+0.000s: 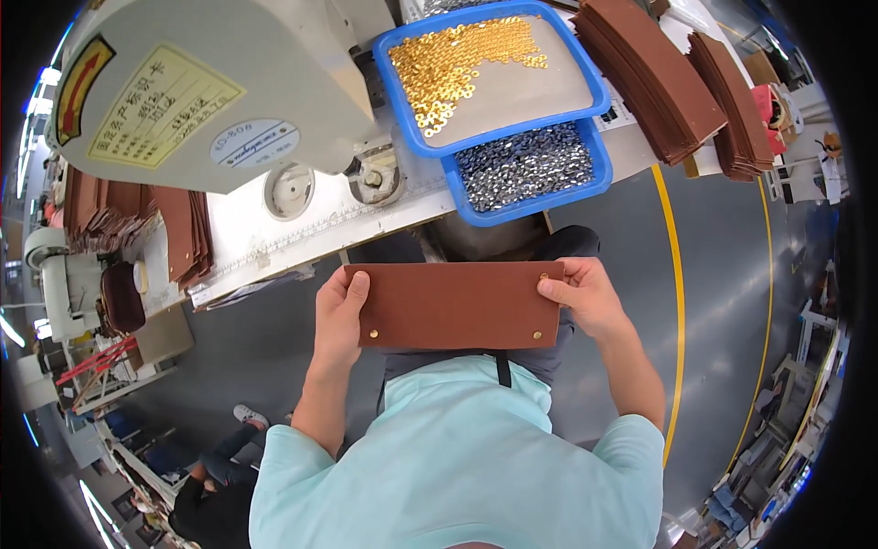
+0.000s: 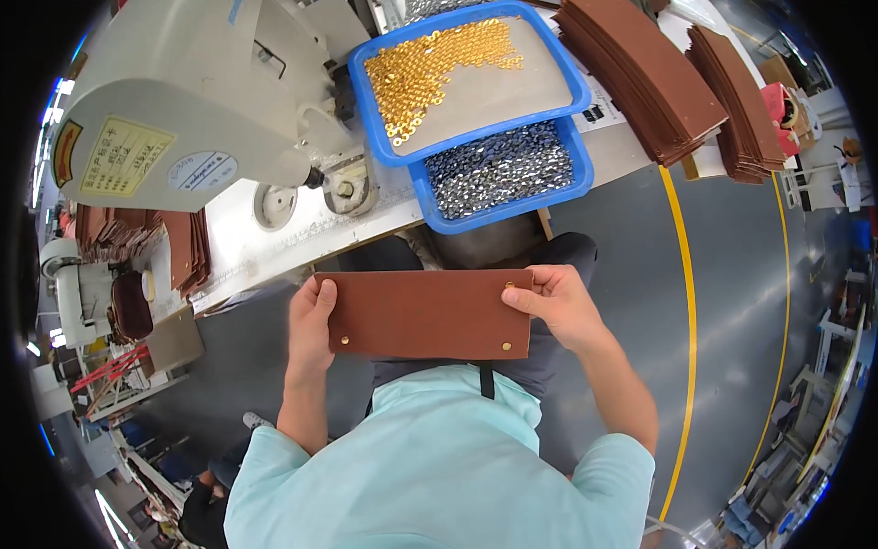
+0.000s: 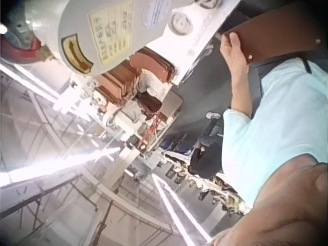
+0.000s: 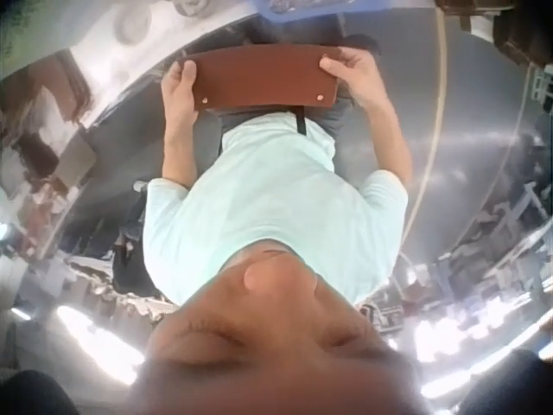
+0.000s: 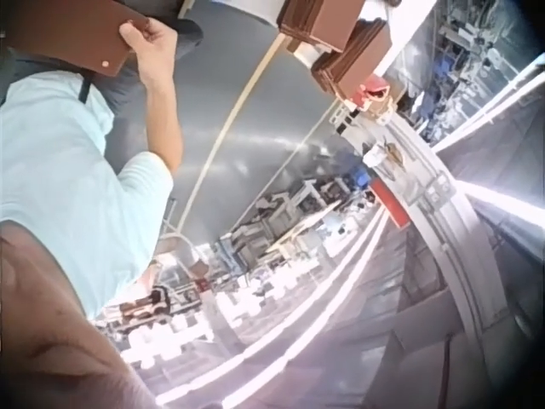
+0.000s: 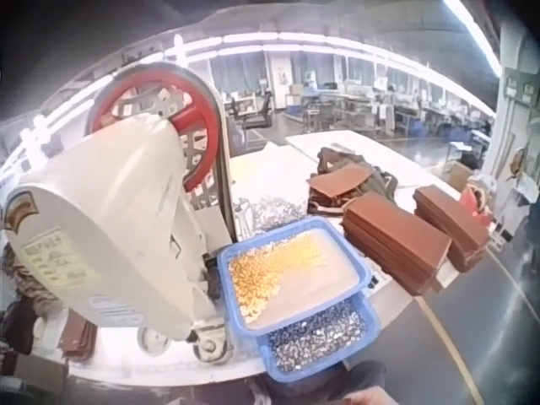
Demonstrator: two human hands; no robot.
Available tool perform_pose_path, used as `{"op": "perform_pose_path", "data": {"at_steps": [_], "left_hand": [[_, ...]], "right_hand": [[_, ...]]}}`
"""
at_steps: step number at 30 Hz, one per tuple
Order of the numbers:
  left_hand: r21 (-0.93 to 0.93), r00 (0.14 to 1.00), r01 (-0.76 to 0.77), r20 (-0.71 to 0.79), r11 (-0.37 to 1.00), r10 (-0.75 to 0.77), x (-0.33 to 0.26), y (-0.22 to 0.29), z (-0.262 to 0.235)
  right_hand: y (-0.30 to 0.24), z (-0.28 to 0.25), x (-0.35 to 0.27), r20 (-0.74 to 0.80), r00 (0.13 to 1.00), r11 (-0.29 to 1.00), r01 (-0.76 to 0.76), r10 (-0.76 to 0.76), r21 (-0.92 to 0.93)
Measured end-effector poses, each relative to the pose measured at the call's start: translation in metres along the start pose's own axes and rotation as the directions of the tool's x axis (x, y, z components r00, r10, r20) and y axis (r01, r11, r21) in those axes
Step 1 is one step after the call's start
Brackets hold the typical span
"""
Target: Attaching metal snap fasteners to leather pieces using a specialized press machine.
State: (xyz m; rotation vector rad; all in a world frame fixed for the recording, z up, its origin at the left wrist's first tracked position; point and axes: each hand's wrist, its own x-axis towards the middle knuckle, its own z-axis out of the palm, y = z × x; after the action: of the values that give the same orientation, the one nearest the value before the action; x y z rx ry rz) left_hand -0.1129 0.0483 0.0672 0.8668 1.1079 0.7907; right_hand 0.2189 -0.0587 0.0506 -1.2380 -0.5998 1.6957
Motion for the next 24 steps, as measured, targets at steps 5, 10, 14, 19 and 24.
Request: {"op": "perform_pose_path", "data": {"at_steps": [5,10,14,19,24], "left_hand": [[0.241,0.98,-0.187,-0.028,0.952,0.199,-0.01,-0.015,-0.013],[-0.1,0.993,0.096,0.077,0.99,-0.089,-0.001,-0.006,0.003],[-0.046,0.973,0.094,0.214,0.995,-0.082,-0.011,-0.018,-0.004],[0.033,0.942,0.195,0.273,0.98,-0.196,-0.035,-0.009,-0.029],[0.091,0.998,-0.057,-0.004,0.994,0.058,-0.06,0.015,-0.074]], "right_hand": [[0.005,0.003,0.002,-0.097,0.988,0.99,0.111,-0.119,-0.092],[-0.003,0.01,0.003,-0.238,0.952,0.975,0.214,-0.195,0.053],[0.007,0.011,0.007,-0.285,0.901,0.944,0.297,-0.327,-0.146],[0.031,-0.012,0.004,-0.134,0.942,0.948,0.295,-0.309,-0.118],[0.033,0.024,0.03,0.193,0.981,0.969,0.031,0.018,-0.244]]}}
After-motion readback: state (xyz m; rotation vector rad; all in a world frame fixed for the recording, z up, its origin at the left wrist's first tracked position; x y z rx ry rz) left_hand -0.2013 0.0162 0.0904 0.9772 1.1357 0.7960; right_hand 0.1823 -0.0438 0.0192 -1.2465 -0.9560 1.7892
